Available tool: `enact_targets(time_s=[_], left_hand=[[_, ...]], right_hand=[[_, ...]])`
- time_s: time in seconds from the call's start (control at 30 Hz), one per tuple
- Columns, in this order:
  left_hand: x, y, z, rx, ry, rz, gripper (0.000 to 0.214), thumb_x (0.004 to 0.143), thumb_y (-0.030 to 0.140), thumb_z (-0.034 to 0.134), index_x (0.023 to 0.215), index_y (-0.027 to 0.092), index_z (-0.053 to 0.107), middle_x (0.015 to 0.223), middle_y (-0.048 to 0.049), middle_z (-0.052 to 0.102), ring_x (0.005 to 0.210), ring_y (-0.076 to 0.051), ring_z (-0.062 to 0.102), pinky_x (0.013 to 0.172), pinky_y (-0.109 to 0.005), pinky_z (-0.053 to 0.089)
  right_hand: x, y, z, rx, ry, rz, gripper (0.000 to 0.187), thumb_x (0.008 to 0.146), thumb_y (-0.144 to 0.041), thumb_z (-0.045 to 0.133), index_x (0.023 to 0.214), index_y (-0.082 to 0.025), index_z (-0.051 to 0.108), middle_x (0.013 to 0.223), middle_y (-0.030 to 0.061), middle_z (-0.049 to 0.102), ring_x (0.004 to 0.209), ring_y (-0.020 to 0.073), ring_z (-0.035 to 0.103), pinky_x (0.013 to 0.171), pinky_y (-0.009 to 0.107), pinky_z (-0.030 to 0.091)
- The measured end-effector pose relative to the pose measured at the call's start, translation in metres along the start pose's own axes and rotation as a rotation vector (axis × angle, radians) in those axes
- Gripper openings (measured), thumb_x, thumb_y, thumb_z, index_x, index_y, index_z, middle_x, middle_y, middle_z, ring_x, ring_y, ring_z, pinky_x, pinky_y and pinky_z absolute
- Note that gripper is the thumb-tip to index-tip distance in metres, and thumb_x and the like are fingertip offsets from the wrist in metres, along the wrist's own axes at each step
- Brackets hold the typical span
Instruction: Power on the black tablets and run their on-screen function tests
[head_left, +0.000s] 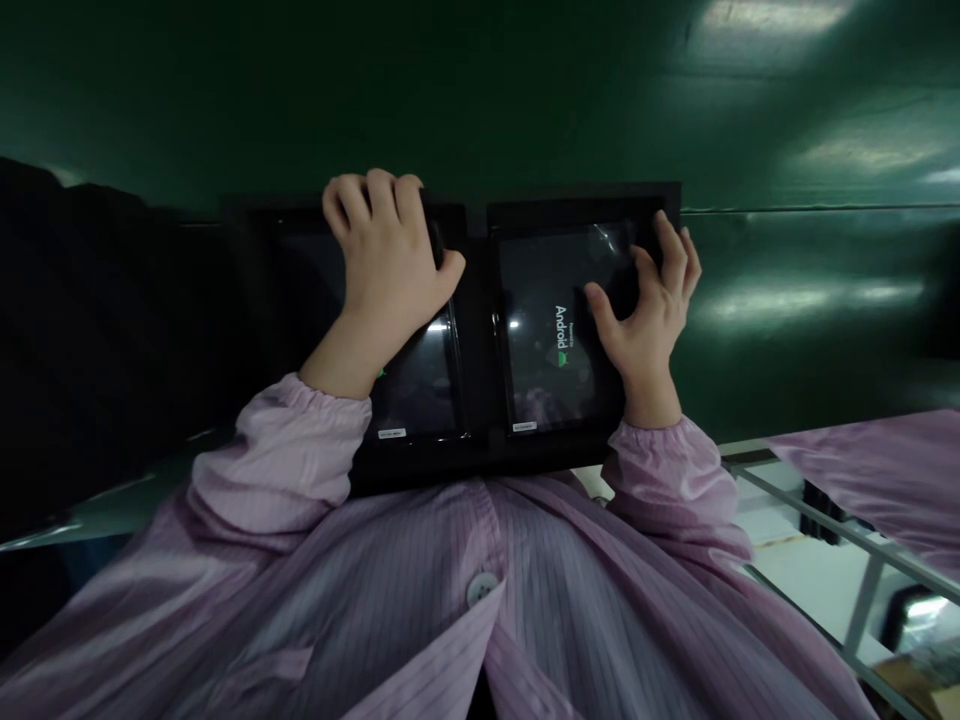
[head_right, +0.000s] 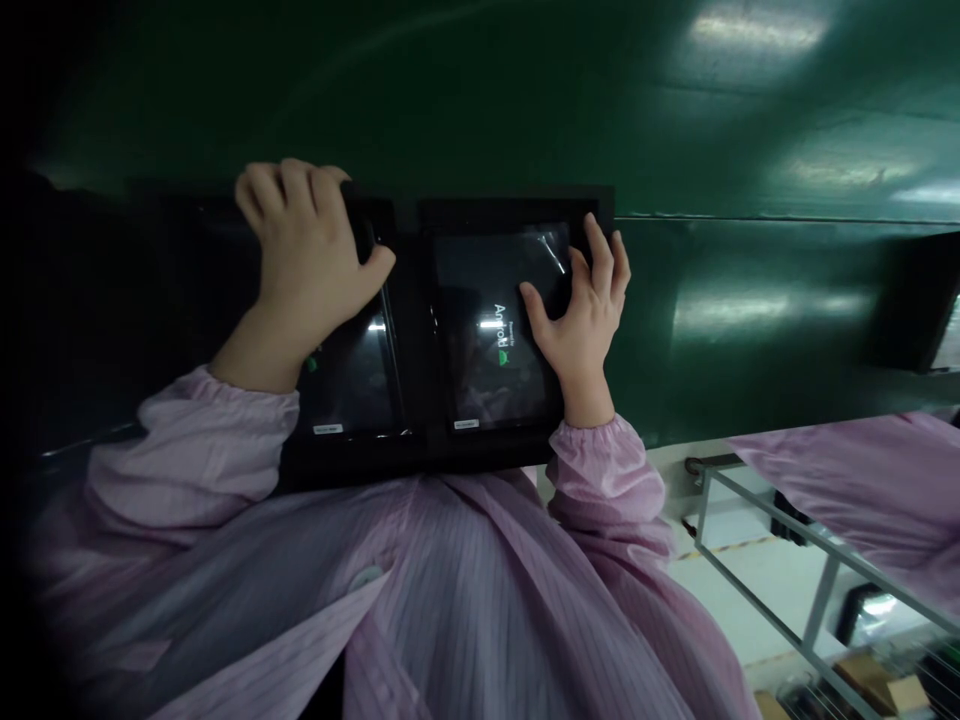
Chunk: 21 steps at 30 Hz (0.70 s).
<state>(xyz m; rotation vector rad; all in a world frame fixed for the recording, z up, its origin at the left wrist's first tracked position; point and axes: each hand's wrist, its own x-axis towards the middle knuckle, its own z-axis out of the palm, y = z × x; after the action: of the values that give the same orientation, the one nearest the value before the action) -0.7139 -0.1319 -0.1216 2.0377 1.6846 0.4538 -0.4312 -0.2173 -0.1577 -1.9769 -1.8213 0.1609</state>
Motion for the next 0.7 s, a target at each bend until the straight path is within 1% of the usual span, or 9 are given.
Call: enact_targets(time_s=[0.13,0.23,0.33,0.4,0.47,0.5,0.57,0.63,0.7], left_hand=[[0.006,-0.009,0.011,0.042,0.05,0.022,0.066,0.087,0.04,0.07,0.146,0.016,0.052,0.153,-0.0162,0.052,0.153,-0.046,0.028,0.134,-0.073,0.004],[0.007,-0.008,0.013,0.03,0.064,0.01,0.067,0.081,0.032,0.073,0.143,0.012,0.056,0.154,-0.0229,0.052,0.155,-0.051,0.03,0.134,-0.073,0.003],[0.003,-0.008,-0.002,-0.308,-0.045,0.016,0.068,0.083,0.022,0.068,0.148,0.009,0.054,0.165,-0.026,0.043,0.164,-0.046,0.02,0.135,-0.069,-0.01],[-0.007,-0.016,-0.019,-0.394,-0.025,0.041,0.065,0.083,0.023,0.07,0.146,0.012,0.059,0.166,-0.0228,0.045,0.164,-0.04,0.027,0.139,-0.062,0.003],[-0.025,-0.029,-0.035,-0.476,-0.002,0.065,0.055,0.086,0.031,0.071,0.14,0.02,0.066,0.162,-0.0165,0.054,0.157,-0.034,0.043,0.136,-0.054,0.029],[-0.038,-0.036,-0.04,-0.527,-0.005,0.077,0.047,0.089,0.034,0.068,0.135,0.024,0.069,0.154,-0.0136,0.062,0.148,-0.031,0.054,0.13,-0.05,0.04],[-0.07,-0.049,-0.044,-0.627,-0.022,0.072,0.036,0.093,0.038,0.063,0.124,0.025,0.075,0.134,-0.0106,0.074,0.13,-0.028,0.068,0.117,-0.043,0.054],[-0.102,-0.058,-0.041,-0.71,-0.028,0.026,0.035,0.095,0.041,0.058,0.119,0.025,0.077,0.124,-0.01,0.078,0.119,-0.027,0.074,0.107,-0.041,0.06],[-0.131,-0.062,-0.038,-0.757,-0.022,-0.035,0.03,0.091,0.044,0.062,0.112,0.03,0.079,0.12,-0.0069,0.08,0.118,-0.029,0.074,0.107,-0.041,0.059]], right_hand=[[0.002,0.001,0.005,-0.012,0.072,-0.037,0.059,0.1,-0.067,0.056,0.137,-0.022,0.065,0.165,0.0174,0.05,0.159,0.0409,0.037,0.129,0.068,0.03],[0.001,-0.003,0.004,0.007,0.205,-0.097,0.056,0.1,-0.067,0.055,0.129,-0.021,0.069,0.155,0.0187,0.061,0.15,0.039,0.051,0.124,0.065,0.04],[0.003,-0.012,0.001,0.064,0.351,-0.119,0.052,0.099,-0.068,0.055,0.12,-0.024,0.073,0.138,0.0179,0.071,0.137,0.0406,0.062,0.117,0.07,0.047],[0.012,-0.024,0.001,0.105,0.419,-0.119,0.057,0.097,-0.074,0.055,0.117,-0.024,0.074,0.131,0.0199,0.073,0.135,0.0454,0.062,0.115,0.077,0.045],[0.023,-0.05,0.0,0.217,0.461,-0.155,0.056,0.095,-0.073,0.061,0.12,-0.023,0.074,0.13,0.0223,0.072,0.14,0.049,0.058,0.114,0.079,0.044],[0.027,-0.071,-0.003,0.312,0.427,-0.184,0.053,0.096,-0.067,0.065,0.125,-0.024,0.072,0.132,0.0217,0.071,0.14,0.0476,0.058,0.113,0.077,0.047],[0.027,-0.126,-0.012,0.58,0.201,-0.299,0.05,0.102,-0.056,0.064,0.142,-0.027,0.065,0.138,0.0178,0.07,0.13,0.0391,0.068,0.105,0.065,0.059],[0.02,-0.192,-0.02,0.775,-0.124,-0.486,0.054,0.107,-0.049,0.058,0.156,-0.028,0.052,0.141,0.0173,0.069,0.124,0.0329,0.073,0.097,0.054,0.066],[0.013,-0.257,-0.026,0.825,-0.343,-0.734,0.06,0.106,-0.048,0.06,0.16,-0.024,0.048,0.141,0.0179,0.069,0.124,0.0298,0.072,0.101,0.048,0.066]])
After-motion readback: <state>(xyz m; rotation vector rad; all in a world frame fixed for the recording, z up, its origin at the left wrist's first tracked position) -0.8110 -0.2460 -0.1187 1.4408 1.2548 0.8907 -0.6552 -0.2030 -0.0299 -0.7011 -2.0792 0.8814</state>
